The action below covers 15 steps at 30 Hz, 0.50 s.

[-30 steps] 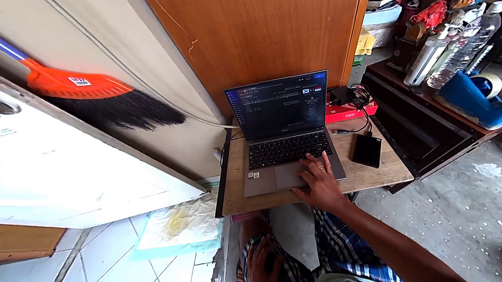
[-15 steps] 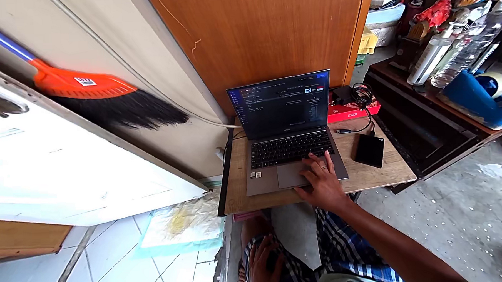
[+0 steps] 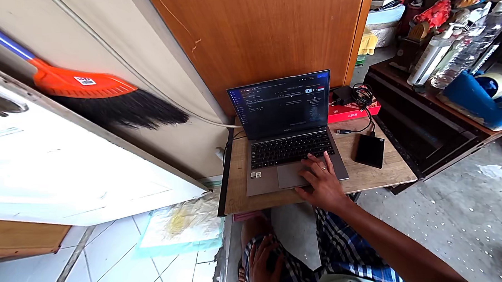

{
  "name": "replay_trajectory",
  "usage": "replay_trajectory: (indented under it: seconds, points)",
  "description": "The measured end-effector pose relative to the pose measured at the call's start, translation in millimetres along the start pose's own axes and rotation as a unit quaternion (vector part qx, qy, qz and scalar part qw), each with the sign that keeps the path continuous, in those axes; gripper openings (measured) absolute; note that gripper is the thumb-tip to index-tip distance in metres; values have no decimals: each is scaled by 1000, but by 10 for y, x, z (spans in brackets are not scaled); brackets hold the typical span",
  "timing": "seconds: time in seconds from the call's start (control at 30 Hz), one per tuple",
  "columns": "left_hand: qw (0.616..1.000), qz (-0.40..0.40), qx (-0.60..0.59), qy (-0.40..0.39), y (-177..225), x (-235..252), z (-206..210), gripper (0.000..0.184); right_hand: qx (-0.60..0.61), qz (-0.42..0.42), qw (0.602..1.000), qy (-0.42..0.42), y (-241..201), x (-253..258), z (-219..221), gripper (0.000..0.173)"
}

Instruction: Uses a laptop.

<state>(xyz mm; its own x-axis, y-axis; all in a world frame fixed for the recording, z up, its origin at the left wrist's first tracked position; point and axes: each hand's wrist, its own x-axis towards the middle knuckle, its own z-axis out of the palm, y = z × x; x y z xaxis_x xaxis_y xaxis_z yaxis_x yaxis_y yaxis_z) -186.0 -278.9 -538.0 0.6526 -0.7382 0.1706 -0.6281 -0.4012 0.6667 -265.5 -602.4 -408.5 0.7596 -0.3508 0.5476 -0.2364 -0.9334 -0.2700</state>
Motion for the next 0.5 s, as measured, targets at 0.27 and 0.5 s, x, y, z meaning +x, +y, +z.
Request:
replay_trajectory:
  seconds: [0.27, 0.5]
  points:
    - [1000, 4, -2, 1, -29, -14, 10, 33, 4, 5, 1000, 3, 1, -7, 1, 44]
    - [1000, -3, 0, -3, -8, -6, -8, 33, 11, 8, 1000, 16, 1, -8, 11, 44]
